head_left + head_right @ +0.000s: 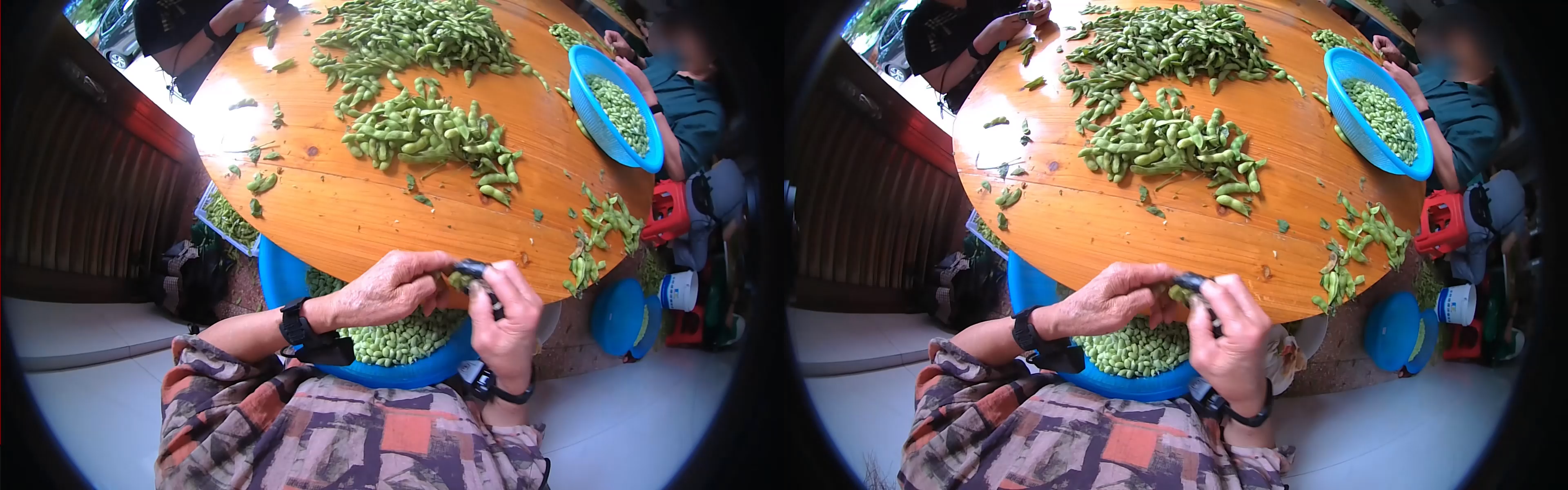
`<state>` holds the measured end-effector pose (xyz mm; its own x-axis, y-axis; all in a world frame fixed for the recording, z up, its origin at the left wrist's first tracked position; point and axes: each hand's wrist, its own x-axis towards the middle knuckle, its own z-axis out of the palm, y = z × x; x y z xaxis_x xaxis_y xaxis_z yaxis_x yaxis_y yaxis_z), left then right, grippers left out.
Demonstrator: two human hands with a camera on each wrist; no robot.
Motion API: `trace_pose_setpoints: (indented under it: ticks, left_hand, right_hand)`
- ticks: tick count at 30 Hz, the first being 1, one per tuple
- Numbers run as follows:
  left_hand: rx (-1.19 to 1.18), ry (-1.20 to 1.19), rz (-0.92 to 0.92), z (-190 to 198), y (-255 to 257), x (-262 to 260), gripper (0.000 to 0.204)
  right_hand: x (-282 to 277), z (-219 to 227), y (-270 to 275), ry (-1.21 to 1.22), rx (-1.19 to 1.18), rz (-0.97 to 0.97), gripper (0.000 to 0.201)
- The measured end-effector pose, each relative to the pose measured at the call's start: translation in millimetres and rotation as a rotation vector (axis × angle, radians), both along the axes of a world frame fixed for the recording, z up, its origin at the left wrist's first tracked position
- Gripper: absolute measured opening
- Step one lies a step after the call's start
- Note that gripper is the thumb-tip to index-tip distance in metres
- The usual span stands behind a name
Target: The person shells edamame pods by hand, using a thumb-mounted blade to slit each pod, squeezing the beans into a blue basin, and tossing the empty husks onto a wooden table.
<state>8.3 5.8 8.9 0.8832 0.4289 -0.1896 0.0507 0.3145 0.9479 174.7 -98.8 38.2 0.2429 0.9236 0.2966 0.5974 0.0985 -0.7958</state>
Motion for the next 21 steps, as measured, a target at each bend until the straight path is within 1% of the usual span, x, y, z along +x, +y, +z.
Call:
trace_pose_setpoints:
  ticks: [1, 3, 4, 5, 7, 8, 9, 10, 11, 12, 13, 14, 15, 16, 17, 19, 20, 21]
  left_hand:
    - [-0.027, 0.027, -0.042, -1, -3, -1, 0.033]
    - [0.313, 0.022, -0.286, 2, -5, -7, 0.028]
    - [0.465, -0.105, -0.419, -3, -10, -11, 0.023]
    - [0.509, -0.147, -0.591, -2, -12, -17, 0.02]
    - [0.688, -0.107, -0.705, 20, -5, -14, 0.019]
    - [0.77, -0.091, -0.639, 24, 4, -9, 0.018]
    - [0.85, -0.074, -0.571, 28, 15, -3, 0.017]
    - [1.022, -0.014, -0.498, 36, 30, 8, 0.015]
    - [1.157, -0.084, -0.332, 34, 46, 23, 0.016]
    - [1.206, 0.028, -0.219, 48, 62, 37, 0.022]
    - [1.351, 0.087, -0.124, 45, 83, 55, 0.03]
    - [1.343, 0.143, -0.053, 46, 99, 70, 0.034]
    - [1.319, 0.247, -0.039, 49, 113, 88, 0.039]
    - [1.414, 0.341, -0.022, 49, 125, 104, 0.044]
    - [1.426, 0.433, -0.001, 41, 137, 120, 0.056]
    - [1.293, 0.604, 0.061, 34, 140, 142, 0.064]
    - [1.293, 0.601, 0.061, 28, 140, 148, 0.064]
    - [1.337, 0.578, 0.018, 25, 138, 151, 0.066]
  right_hand:
    - [10, 5, -9, 0.059, -0.066, -0.006, 0.015]
    - [43, 22, -30, 0.043, -0.211, 0.062, 0.015]
    - [66, 30, -44, -0.032, -0.275, 0.131, 0.015]
    - [86, 35, -58, -0.108, -0.337, 0.198, 0.015]
    - [104, 36, -83, -0.14, -0.423, 0.068, 0.021]
    - [108, 41, -87, -0.189, -0.482, -0.049, 0.025]
    - [111, 44, -88, -0.233, -0.555, -0.149, 0.024]
    - [113, 43, -88, -0.226, -0.564, -0.223, 0.022]
    - [114, 40, -85, -0.218, -0.57, -0.298, 0.02]
    - [113, 34, -82, -0.183, -0.516, -0.296, 0.021]
    - [108, 30, -78, -0.147, -0.463, -0.293, 0.021]
    - [101, 30, -70, -0.076, -0.443, -0.243, 0.023]
    - [97, 30, -63, -0.074, -0.442, -0.196, 0.024]
    - [94, 29, -58, -0.084, -0.448, -0.164, 0.024]
    - [92, 27, -53, -0.095, -0.456, -0.133, 0.024]
    - [92, 22, -49, -0.108, -0.433, -0.118, 0.025]
    - [90, 24, -47, -0.08, -0.432, -0.119, 0.024]
    - [89, 24, -46, -0.053, -0.432, -0.122, 0.024]
